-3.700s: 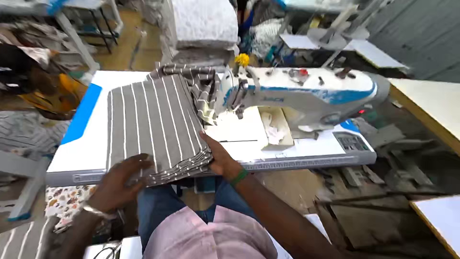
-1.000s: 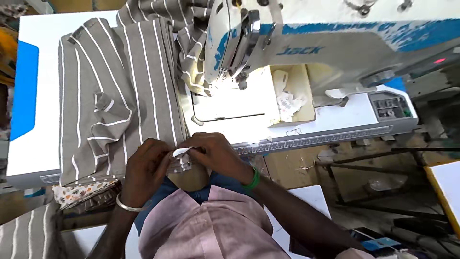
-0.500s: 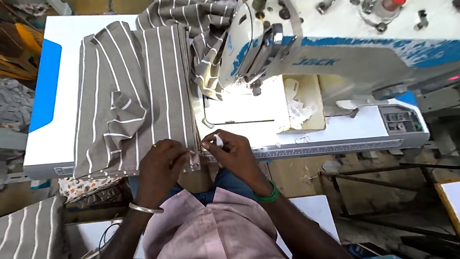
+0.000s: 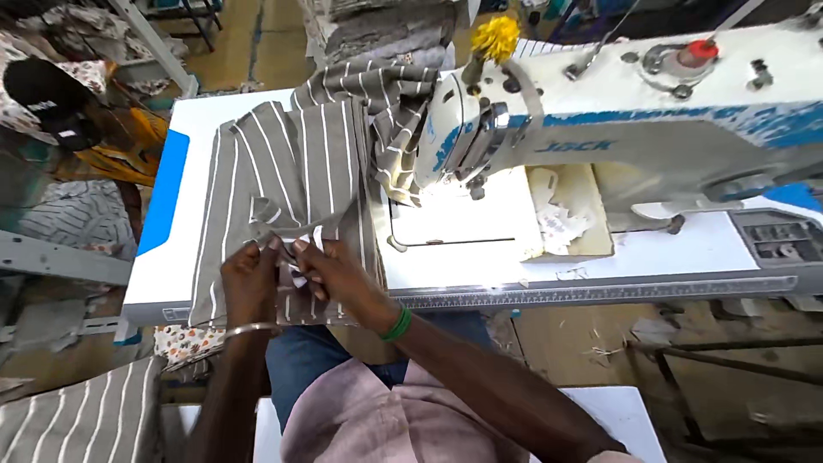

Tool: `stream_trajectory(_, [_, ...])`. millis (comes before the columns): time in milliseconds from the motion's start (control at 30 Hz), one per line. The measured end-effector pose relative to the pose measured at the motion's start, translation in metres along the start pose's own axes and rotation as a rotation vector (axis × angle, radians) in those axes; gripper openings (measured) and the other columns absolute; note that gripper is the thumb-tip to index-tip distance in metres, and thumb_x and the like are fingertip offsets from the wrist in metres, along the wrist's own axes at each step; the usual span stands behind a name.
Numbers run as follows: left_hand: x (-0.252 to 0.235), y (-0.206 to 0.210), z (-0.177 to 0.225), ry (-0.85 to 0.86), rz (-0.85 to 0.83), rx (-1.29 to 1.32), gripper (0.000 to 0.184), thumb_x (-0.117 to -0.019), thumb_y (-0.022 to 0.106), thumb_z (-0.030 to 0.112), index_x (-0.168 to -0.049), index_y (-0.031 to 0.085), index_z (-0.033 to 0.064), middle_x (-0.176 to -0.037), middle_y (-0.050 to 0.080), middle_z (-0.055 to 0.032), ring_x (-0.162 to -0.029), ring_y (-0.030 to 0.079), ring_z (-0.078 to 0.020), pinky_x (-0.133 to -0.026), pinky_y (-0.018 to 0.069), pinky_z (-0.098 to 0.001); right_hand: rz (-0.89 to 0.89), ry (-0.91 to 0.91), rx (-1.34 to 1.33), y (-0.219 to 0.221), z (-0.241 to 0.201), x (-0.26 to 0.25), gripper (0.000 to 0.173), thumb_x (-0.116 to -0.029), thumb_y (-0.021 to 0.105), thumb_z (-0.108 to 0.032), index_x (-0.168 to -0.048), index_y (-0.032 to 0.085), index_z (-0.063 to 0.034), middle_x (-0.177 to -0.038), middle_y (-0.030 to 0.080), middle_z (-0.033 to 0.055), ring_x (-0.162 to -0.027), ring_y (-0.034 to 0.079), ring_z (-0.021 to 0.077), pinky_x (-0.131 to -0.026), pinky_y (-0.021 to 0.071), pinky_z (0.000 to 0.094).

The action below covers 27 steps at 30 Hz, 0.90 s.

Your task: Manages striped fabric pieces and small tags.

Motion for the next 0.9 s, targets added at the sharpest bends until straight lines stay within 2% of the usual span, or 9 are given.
stream_trajectory(100, [-0.023,-0.008,-0.003,-0.075,0.183,-0.204,0.026,-0.1018,0.050,0.007,-0.121,0.064,-0.0035,-0.102,0.067,-0.0101,-0.087,0.063,-0.0100,-0.081,0.0556,-0.0341,-0.299,-0.422,0.413,0.045,-0.038,0.102,0.015,-0.0974,0.064,-0.015,-0.096,0.071,-0.0018,-0.079,0.068,0.0091,-0.075,0.068,0.0205,-0.068,0.0552,0.0417])
stream_trajectory(167, [-0.043,-0.027,-0.001,0.032,0.126,-0.280,0.029,-0.1064,0.047,0.016,-0.125,0.060,-0.0002,-0.111,0.065,-0.0096,-0.096,0.063,-0.0086,-0.088,0.0558,-0.0352,-0.238,-0.383,0.284,0.009,-0.042,0.127,0.015,-0.0988,0.063,-0.013,-0.100,0.072,-0.0013,-0.085,0.071,0.0071,-0.078,0.069,0.0138,-0.071,0.0583,0.0337])
stream_trajectory(233, [-0.054,-0.061,0.011,0.232,0.134,-0.380,0.037,-0.1030,0.055,0.019,-0.136,0.054,0.0023,-0.119,0.062,-0.0073,-0.102,0.061,-0.0057,-0.090,0.0527,-0.0296,0.048,-0.184,0.121,-0.065,-0.023,0.127,0.021,-0.1057,0.056,-0.023,-0.097,0.067,-0.0076,-0.072,0.063,-0.0012,-0.057,0.057,0.0010,-0.051,0.0501,0.0176])
stream_trajectory(333, [-0.028,-0.077,0.039,0.509,0.203,-0.559,0.064,-0.1010,0.063,0.027,-0.150,0.038,-0.0055,-0.149,0.049,-0.0224,-0.135,0.051,-0.0261,-0.112,0.0421,-0.0405,0.201,-0.038,-0.028,-0.129,0.007,0.140,0.035,-0.1085,0.047,-0.042,-0.095,0.059,-0.0128,-0.067,0.050,0.0009,-0.049,0.044,0.0075,-0.043,0.0387,0.0205])
stream_trajectory(500, [0.063,0.066,0.008,0.696,-0.593,-0.574,0.034,-0.0941,0.072,0.033,-0.123,0.074,0.0150,-0.120,0.068,-0.0054,-0.109,0.065,-0.0204,-0.091,0.0555,-0.0424,0.206,0.021,0.045,-0.134,0.017,0.129,0.039,-0.1105,0.043,-0.039,-0.098,0.062,-0.0076,-0.073,0.061,0.0057,-0.053,0.054,0.0118,-0.045,0.0448,0.0223])
stream_trajectory(600, [0.066,0.074,0.000,0.654,-0.643,-0.524,0.019,-0.0940,0.072,0.024,-0.109,0.079,0.0163,-0.109,0.069,0.0005,-0.097,0.066,-0.0109,-0.083,0.0564,-0.0314,0.190,-0.004,0.040,-0.125,0.015,0.107,0.037,-0.1111,0.043,-0.030,-0.091,0.062,-0.0056,-0.072,0.059,0.0022,-0.053,0.054,0.0074,-0.046,0.0463,0.0197])
stream_trajectory(667, [0.065,0.074,0.003,0.673,-0.662,-0.565,0.027,-0.0923,0.073,0.036,-0.110,0.078,0.0177,-0.109,0.069,0.0016,-0.096,0.065,-0.0109,-0.080,0.0563,-0.0322,0.185,-0.025,0.042,-0.124,0.015,0.104,0.035,-0.1107,0.045,-0.028,-0.097,0.065,-0.0034,-0.073,0.062,0.0031,-0.054,0.055,0.0070,-0.046,0.0466,0.0194])
stream_trajectory(767, [0.066,0.072,0.005,0.714,-0.621,-0.584,0.018,-0.0961,0.070,0.026,-0.106,0.079,0.0136,-0.106,0.070,-0.0016,-0.093,0.068,-0.0132,-0.079,0.0580,-0.0338,0.181,-0.012,0.050,-0.124,0.019,0.105,0.031,-0.1101,0.046,-0.025,-0.111,0.068,-0.0021,-0.074,0.064,0.0044,-0.054,0.056,0.0081,-0.047,0.0474,0.0209])
stream_trajectory(900, [0.045,0.050,-0.008,0.338,-0.490,-0.207,0.014,-0.1007,0.064,0.018,-0.103,0.076,0.0112,-0.096,0.071,0.0019,-0.070,0.062,-0.0070,-0.061,0.0534,-0.0242,0.126,0.003,-0.033,-0.114,0.020,0.122,0.033,-0.1113,0.043,-0.027,-0.129,0.063,-0.0081,-0.074,0.062,0.0116,-0.049,0.056,0.0139,-0.041,0.0487,0.0245])
Point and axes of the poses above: each hand's wrist, its own x-axis away from the middle knuckle, its own y-axis out of the palm, z = x × y, the point moved 8 cm from there along -x, towards the middle knuckle
